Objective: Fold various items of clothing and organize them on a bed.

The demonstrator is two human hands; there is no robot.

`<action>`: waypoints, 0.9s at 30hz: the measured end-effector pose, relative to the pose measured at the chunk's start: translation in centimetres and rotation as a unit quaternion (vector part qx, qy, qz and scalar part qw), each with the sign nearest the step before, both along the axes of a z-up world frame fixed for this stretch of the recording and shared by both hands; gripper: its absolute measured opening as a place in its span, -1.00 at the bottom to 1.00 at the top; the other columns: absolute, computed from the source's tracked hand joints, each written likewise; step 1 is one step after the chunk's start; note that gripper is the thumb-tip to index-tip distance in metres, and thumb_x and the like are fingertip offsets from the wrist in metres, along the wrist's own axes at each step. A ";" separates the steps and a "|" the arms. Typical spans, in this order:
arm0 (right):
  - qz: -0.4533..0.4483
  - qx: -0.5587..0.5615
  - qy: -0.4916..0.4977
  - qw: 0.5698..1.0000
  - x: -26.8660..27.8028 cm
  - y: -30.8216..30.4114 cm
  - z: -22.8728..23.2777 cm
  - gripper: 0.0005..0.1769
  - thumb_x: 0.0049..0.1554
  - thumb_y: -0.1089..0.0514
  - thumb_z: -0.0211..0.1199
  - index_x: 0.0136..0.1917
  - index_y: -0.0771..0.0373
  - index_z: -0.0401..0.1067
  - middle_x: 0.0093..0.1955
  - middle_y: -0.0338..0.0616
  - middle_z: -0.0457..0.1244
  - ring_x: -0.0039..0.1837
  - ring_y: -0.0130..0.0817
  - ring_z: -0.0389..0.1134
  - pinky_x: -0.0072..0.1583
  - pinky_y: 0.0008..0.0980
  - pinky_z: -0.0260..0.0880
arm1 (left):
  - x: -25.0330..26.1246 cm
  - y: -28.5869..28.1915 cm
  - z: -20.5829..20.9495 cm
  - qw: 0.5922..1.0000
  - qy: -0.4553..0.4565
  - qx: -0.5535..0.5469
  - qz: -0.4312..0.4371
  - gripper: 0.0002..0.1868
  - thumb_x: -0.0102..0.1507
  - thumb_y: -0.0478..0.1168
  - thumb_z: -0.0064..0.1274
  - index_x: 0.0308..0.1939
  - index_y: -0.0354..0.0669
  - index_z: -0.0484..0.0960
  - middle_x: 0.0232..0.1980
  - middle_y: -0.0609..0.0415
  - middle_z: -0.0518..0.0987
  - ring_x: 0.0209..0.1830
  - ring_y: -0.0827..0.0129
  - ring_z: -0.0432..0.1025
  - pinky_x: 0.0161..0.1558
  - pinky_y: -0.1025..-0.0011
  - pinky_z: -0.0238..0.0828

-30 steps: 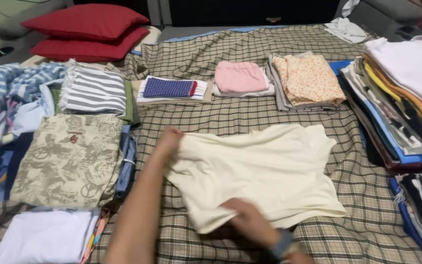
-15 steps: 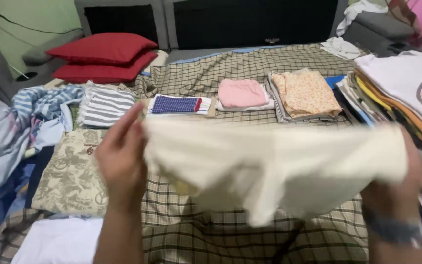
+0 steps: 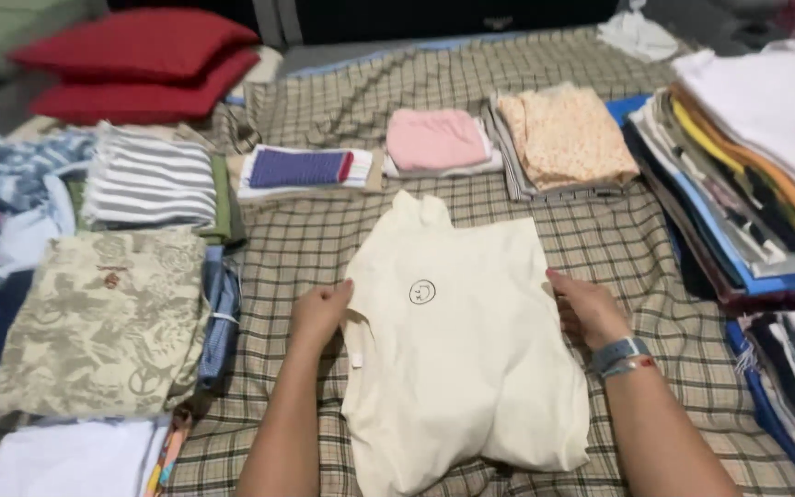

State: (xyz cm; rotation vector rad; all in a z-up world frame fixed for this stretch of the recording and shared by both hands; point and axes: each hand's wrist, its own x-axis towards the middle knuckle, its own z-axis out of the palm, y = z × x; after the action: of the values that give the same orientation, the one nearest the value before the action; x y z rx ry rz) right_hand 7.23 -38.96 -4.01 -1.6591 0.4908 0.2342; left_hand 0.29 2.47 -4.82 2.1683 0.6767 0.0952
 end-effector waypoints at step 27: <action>0.059 0.296 -0.396 0.867 8.8 -1.1 25.8 -0.87 0.27 0.06 0.33 -0.03 0.13 0.47 -0.06 -0.31 0.25 0.09 -0.37 0.21 0.15 -0.22 0.25 | 14.9 6.1 29.1 0.768 -0.533 -0.334 -0.119 -0.69 0.21 -0.29 0.30 -0.04 -0.12 0.53 -0.22 0.20 0.55 -0.34 0.53 0.38 -0.29 0.52 0.32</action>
State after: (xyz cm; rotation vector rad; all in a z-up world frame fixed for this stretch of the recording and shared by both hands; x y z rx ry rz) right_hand 15.98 -40.08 21.84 -1.0407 -0.2968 -0.2064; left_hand 15.22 8.55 24.24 1.1673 -0.2331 0.7622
